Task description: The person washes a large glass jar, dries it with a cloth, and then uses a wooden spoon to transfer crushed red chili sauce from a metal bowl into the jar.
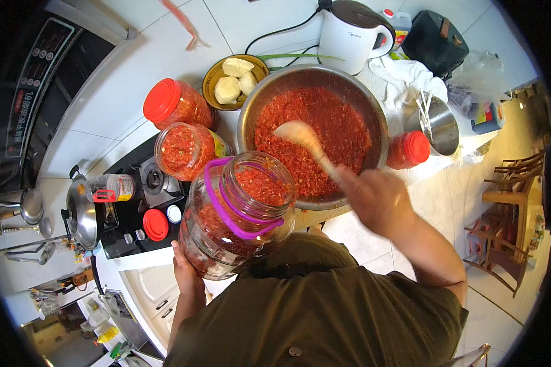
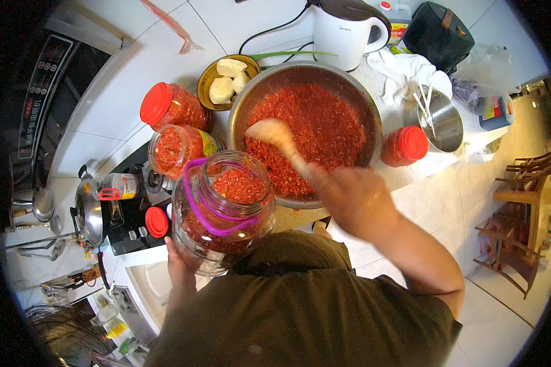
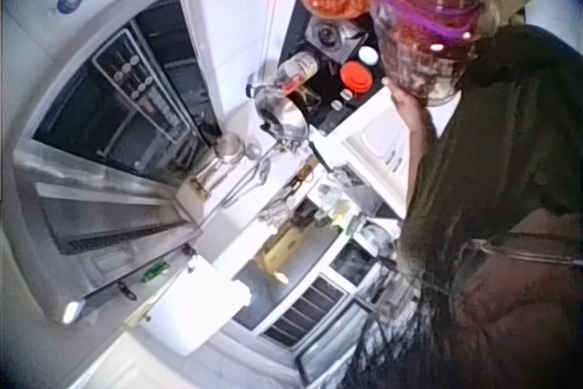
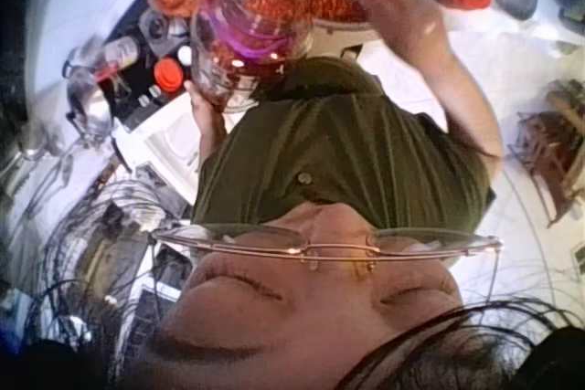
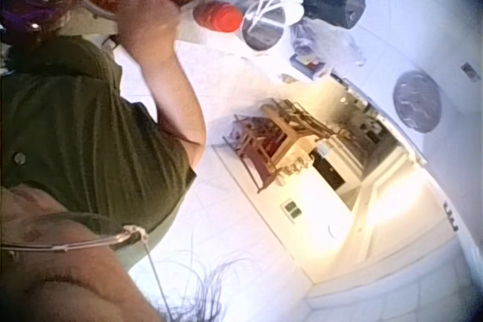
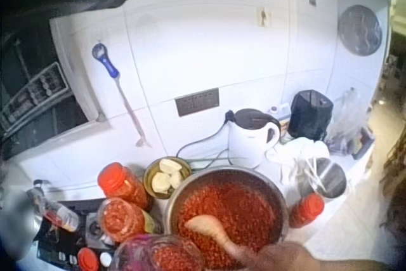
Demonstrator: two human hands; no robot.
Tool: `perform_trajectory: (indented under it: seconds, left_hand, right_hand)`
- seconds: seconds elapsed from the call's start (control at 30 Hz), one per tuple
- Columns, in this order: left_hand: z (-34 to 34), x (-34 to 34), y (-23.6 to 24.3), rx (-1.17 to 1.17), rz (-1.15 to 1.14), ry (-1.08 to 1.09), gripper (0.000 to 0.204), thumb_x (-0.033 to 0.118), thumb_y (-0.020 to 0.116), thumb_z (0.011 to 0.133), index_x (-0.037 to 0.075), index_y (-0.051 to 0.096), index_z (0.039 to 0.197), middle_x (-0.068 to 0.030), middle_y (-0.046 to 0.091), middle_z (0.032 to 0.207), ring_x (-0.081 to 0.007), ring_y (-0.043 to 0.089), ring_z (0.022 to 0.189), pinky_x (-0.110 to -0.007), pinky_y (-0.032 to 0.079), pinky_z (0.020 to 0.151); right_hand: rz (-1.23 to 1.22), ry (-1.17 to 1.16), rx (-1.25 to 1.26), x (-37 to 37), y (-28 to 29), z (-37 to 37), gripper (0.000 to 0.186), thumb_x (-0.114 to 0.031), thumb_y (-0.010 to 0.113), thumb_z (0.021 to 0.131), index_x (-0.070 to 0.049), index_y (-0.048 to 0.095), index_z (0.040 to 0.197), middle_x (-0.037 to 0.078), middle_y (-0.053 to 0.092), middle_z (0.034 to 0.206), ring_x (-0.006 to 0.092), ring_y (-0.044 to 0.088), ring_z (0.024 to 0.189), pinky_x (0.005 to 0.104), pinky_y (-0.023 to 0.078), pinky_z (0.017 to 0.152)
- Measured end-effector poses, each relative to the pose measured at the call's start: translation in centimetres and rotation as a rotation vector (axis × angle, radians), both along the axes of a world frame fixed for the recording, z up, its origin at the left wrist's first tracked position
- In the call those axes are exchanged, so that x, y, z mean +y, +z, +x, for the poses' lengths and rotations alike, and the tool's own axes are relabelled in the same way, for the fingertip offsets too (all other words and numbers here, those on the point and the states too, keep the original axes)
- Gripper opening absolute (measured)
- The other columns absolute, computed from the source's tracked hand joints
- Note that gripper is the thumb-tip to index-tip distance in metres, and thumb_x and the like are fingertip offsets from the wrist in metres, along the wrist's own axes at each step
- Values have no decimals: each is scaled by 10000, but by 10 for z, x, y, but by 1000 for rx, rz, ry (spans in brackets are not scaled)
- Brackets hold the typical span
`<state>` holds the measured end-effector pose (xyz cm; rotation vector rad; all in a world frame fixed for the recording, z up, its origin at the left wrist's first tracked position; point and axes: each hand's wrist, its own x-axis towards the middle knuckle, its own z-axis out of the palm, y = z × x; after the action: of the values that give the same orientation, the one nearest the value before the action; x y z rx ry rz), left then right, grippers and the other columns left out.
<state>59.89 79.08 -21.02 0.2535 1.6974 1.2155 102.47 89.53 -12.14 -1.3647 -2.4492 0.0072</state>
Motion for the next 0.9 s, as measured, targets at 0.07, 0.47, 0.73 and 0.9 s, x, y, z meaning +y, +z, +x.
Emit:
perform_trajectory:
  seconds: [0.07, 0.47, 0.73, 0.9]
  left_hand:
    - [1, 0, 1, -10, -2, 4, 662, 553, 408, 1044, -36, 541, 1316, -156, 646, 1253, -267, 638, 1125, -392, 507, 986]
    - [-4, -6, -8, -25, 55, 3, 677, 568, 394, 1042, -26, 524, 1339, -142, 630, 1286, -250, 621, 1154, -370, 484, 1009]
    - [-7, -10, -12, -58, 95, -15, 651, 544, 387, 1053, -29, 530, 1327, -141, 637, 1267, -245, 627, 1139, -367, 487, 1001]
    - [0, -5, -4, -18, 82, -31, 663, 550, 389, 1050, -39, 539, 1315, -147, 646, 1248, -250, 646, 1102, -364, 519, 954]
  right_hand:
    - [-138, -153, -26, 13, -20, 21, 266, -173, 551, 926, -63, 661, 1142, 87, 597, 748, 289, 633, 648, 440, 502, 554]
    - [-862, -365, 725, 40, -148, -35, 327, -316, 614, 980, -10, 694, 1061, 156, 693, 833, 264, 675, 743, 395, 516, 671]
    - [-1348, -655, 1336, 56, -138, -43, 255, -215, 668, 965, -13, 670, 1121, -23, 551, 700, 79, 473, 582, 247, 378, 511]
    - [-1272, -600, 1448, 54, -119, -20, 253, -195, 653, 976, -11, 654, 1149, -38, 528, 699, 64, 454, 572, 227, 352, 495]
